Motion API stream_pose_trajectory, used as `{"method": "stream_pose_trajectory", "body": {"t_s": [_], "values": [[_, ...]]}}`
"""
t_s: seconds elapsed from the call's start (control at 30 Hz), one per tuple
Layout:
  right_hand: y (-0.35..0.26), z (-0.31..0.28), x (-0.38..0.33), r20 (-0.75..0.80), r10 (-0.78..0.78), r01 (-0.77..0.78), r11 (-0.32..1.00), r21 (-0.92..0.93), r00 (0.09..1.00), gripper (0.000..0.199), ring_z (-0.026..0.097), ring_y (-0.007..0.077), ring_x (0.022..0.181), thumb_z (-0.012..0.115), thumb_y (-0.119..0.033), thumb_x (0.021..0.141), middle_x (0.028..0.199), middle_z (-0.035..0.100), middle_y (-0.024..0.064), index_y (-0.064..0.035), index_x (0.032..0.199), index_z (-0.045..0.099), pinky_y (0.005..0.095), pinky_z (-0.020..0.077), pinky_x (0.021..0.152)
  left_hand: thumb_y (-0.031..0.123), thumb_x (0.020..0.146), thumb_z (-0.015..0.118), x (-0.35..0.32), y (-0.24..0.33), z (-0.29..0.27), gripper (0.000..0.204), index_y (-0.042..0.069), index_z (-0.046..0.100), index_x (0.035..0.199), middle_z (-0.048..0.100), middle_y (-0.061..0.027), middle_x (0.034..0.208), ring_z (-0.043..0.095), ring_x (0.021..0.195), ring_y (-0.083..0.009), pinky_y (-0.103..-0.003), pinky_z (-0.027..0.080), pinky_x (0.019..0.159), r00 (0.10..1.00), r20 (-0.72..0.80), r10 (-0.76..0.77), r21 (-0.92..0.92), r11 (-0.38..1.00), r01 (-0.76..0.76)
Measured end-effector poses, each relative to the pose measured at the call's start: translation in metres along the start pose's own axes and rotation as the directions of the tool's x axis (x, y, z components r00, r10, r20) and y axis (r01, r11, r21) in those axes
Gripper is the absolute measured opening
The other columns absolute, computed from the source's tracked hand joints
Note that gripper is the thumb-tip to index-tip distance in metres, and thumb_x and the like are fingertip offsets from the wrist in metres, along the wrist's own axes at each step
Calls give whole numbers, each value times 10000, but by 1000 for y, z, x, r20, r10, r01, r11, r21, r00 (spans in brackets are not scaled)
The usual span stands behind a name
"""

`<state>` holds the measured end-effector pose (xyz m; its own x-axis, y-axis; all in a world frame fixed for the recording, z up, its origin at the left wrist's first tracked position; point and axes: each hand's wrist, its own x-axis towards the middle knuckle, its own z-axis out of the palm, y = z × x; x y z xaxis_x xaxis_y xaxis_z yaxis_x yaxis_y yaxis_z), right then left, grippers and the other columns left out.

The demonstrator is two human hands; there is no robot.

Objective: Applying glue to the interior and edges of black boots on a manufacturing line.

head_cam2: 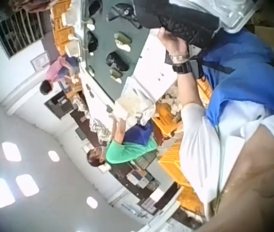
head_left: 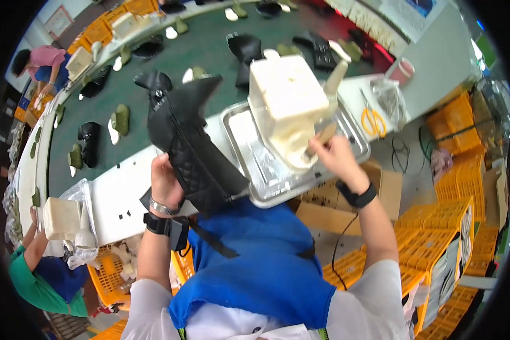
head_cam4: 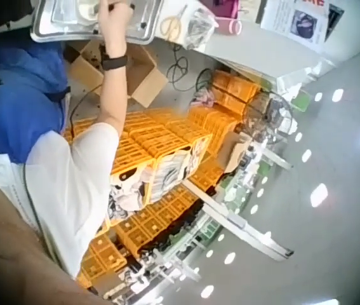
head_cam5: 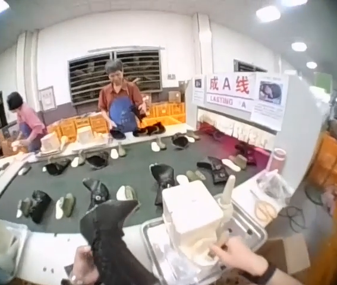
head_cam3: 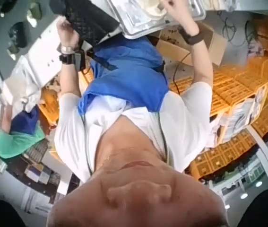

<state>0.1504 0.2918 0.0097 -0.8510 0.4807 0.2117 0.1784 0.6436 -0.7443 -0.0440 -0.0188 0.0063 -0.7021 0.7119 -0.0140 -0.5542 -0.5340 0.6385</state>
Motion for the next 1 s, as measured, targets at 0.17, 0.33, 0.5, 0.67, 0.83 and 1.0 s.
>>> {"method": "stream_pose_trajectory", "body": {"t_s": [0.17, 0.33, 0.5, 0.67, 0.83, 1.0], "values": [[0, 7, -5, 148, -45, 57, 995, -78, 988, 272, 545, 371, 558, 621, -186, 755, 555, 523, 217, 53, 633, 574, 376, 431, 504, 379, 828, 572, 9, -7, 6, 541, 19, 449, 1212, 525, -131, 1189, 532, 1056, -262, -392, 402, 944, 990, 16, -141, 2, 990, 141], [-6, -16, -4, 168, 47, -50, 999, 15, 985, 226, 581, 248, 517, 615, -164, 765, 571, 581, 158, 53, 703, 607, 314, 440, 508, 481, 714, 674, 25, 8, -7, 732, 22, 422, 1226, 558, -104, 1120, 553, 1014, -192, -335, 448, 882, 942, 139, -306, 309, 917, 252], [17, -38, -5, 233, 103, -123, 990, 70, 967, 194, 539, 104, 550, 605, -156, 790, 627, 599, 52, 37, 788, 627, 259, 426, 502, 562, 642, 694, 35, 14, -3, 881, 19, 374, 1258, 533, -101, 1157, 535, 1036, -189, -333, 435, 895, 844, 297, -447, 447, 846, 290], [23, -48, 0, 133, 373, -379, 734, 563, 918, 206, 434, 32, 478, 561, -221, 855, 599, 530, -20, -26, 888, 617, 169, 331, 422, 598, 625, 680, 39, -17, -18, 962, 7, 322, 1295, 490, -103, 1219, 477, 1115, -193, -338, 375, 963, 764, 347, -544, 443, 813, 378], [12, -43, 14, 157, 393, -294, 317, 902, 906, 254, 425, 50, 511, 506, -270, 901, 645, 518, -11, -42, 980, 584, 192, 304, 431, 514, 674, 633, 28, -58, -29, 832, 5, 365, 1276, 479, -109, 1238, 470, 1121, -184, -335, 360, 977, 713, 383, -587, 307, 809, 501], [-51, -29, 28, 114, 249, -217, 436, 874, 962, 222, 397, 35, 506, 513, -236, 895, 653, 516, -30, -32, 947, 586, 166, 309, 451, 278, 818, 525, 33, -93, -44, 509, 18, 424, 1244, 492, -98, 1225, 469, 1116, -165, -307, 344, 986, 672, 503, -543, 103, 810, 577]]}}
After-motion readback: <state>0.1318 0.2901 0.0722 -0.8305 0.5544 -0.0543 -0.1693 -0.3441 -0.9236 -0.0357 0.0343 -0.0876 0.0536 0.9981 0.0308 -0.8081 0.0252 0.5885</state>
